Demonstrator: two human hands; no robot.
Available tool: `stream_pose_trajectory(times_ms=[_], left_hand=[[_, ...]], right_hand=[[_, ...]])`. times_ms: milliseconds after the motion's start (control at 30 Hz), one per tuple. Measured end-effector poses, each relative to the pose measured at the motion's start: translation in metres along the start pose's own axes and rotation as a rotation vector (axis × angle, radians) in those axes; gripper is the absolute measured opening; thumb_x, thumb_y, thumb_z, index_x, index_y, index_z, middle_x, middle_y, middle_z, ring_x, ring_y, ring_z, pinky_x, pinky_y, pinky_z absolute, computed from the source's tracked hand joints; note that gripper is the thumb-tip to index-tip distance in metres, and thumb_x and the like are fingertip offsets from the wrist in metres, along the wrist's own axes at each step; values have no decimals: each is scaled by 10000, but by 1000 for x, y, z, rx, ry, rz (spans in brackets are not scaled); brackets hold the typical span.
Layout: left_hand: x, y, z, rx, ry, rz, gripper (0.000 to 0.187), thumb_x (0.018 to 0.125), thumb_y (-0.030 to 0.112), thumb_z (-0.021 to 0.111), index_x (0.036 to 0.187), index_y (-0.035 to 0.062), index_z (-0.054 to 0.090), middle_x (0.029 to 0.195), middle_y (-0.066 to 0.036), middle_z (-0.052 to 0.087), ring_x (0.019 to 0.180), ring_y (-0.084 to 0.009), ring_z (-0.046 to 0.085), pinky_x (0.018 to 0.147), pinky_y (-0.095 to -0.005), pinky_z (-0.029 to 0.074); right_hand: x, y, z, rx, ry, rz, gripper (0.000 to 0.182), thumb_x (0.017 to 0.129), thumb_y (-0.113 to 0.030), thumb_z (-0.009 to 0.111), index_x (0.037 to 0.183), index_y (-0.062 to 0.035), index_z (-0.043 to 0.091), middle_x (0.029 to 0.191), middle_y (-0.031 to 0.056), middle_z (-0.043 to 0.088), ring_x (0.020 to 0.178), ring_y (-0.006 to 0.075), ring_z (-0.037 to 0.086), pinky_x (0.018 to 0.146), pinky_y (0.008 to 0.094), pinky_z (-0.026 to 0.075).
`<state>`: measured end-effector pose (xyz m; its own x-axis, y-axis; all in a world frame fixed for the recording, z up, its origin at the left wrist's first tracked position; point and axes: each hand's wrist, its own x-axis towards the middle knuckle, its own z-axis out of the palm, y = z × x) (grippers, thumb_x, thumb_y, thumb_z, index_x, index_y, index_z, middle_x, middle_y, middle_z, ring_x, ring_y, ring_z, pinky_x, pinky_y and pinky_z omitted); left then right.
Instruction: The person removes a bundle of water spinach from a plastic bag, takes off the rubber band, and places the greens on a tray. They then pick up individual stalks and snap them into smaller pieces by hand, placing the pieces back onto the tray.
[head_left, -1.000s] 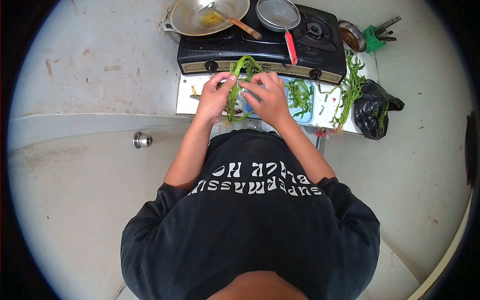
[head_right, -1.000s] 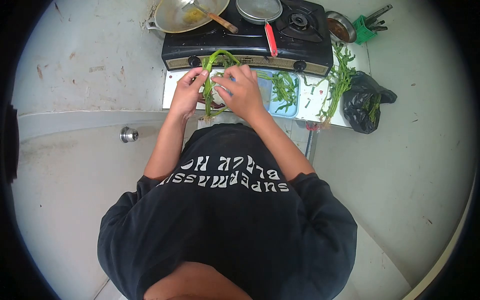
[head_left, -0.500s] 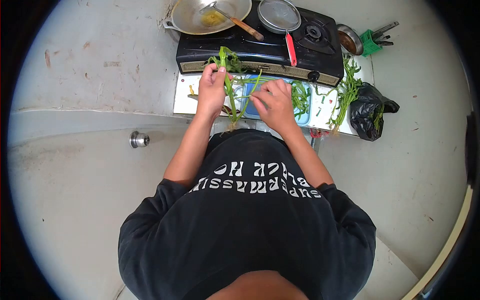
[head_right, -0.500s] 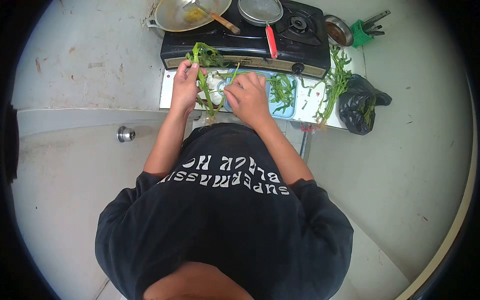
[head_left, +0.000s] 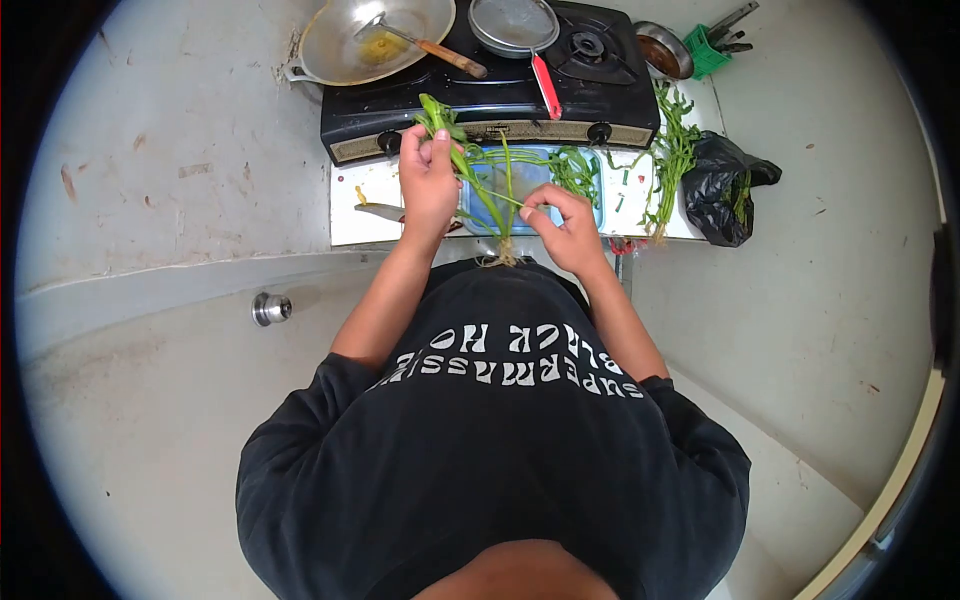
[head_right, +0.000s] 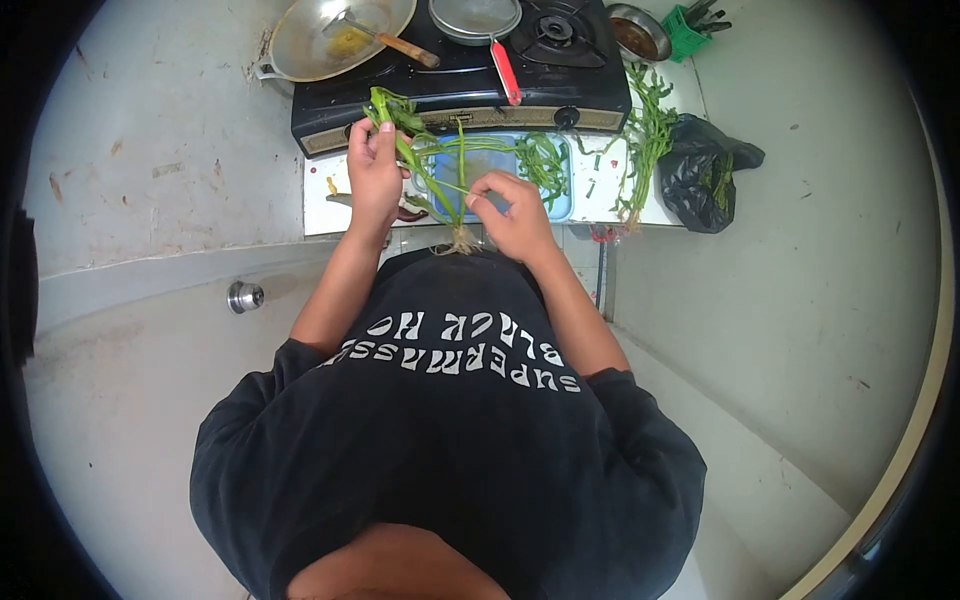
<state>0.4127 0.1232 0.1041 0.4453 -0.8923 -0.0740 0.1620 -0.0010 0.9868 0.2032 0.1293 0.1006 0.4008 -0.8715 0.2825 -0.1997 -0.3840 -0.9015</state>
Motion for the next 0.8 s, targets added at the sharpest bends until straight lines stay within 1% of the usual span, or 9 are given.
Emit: stream_pose_trajectory(times_ms=[100, 200, 267, 500, 533, 600, 667, 733, 800], left_hand=[[10, 2, 5, -51, 37, -49, 212, 1078, 239, 525, 1190, 66, 476, 855, -39, 673, 655, -70, 570, 509, -226, 430], [11, 4, 12, -52, 52, -96, 168, 1090, 245, 492, 1164, 95, 496, 899, -26, 671, 724, -77, 592, 562, -235, 443], [10, 1, 21, -104, 78, -55, 210, 1083, 241, 512, 1197, 74, 458, 889, -51, 681, 682, -82, 585, 522, -232, 427], [1, -7, 43, -167, 101, -15, 183, 1092, 214, 482, 1194, 66, 449, 886, -63, 669, 686, -84, 570, 533, -238, 429], [5, -7, 42, -163, 106, -15, 183, 1092, 214, 482, 1194, 66, 449, 886, -63, 669, 686, -84, 570, 533, -238, 429], [19, -5, 36, -155, 265, 116, 189, 1096, 214, 474, 1200, 59, 443, 879, -67, 665, 672, -83, 557, 537, -240, 431], [21, 12, 39, -206, 273, 118, 184, 1094, 208, 475, 1195, 56, 454, 886, -61, 660, 665, -80, 552, 528, -244, 429], [18, 21, 41, -65, 74, 9, 145, 1095, 213, 477, 1154, 82, 497, 918, -45, 650, 702, -82, 568, 564, -238, 451], [11, 23, 51, -72, 70, -5, 150, 1081, 208, 515, 1144, 74, 540, 911, -22, 651, 715, -73, 576, 578, -227, 456]], right_hand=[[-1, 0, -2, 20, -43, 69, 92, 857, -53, 701, 844, 26, 655, 833, 95, 676, 761, 189, 632, 717, 305, 482], [-4, 2, 0, 35, -9, 115, 99, 857, -71, 680, 851, 25, 657, 803, 117, 665, 756, 235, 651, 723, 325, 493], [-6, 4, -3, 45, 6, 142, 106, 859, -72, 679, 849, 31, 659, 801, 114, 664, 744, 227, 646, 713, 319, 489], [-15, 32, -20, 89, 77, 179, 100, 861, -64, 664, 851, 34, 654, 789, 96, 658, 741, 182, 633, 714, 310, 482], [-18, 43, -23, 121, 92, 235, 73, 867, -41, 639, 843, 28, 645, 793, 69, 650, 749, 158, 622, 723, 290, 481], [-26, 61, -36, 155, 107, 292, 59, 872, -18, 614, 835, 22, 637, 796, 41, 643, 757, 134, 611, 732, 271, 479], [-31, 76, -55, 299, 174, 342, 67, 865, -29, 599, 846, 11, 651, 781, 36, 642, 740, 113, 592, 700, 274, 466], [-30, 90, -68, 361, 164, 367, 59, 871, -29, 593, 862, 5, 640, 789, 19, 639, 748, 97, 587, 706, 265, 468], [-20, 106, -77, 252, 161, 462, 108, 882, -54, 623, 945, 21, 668, 808, 38, 667, 776, 114, 609, 738, 268, 487]])
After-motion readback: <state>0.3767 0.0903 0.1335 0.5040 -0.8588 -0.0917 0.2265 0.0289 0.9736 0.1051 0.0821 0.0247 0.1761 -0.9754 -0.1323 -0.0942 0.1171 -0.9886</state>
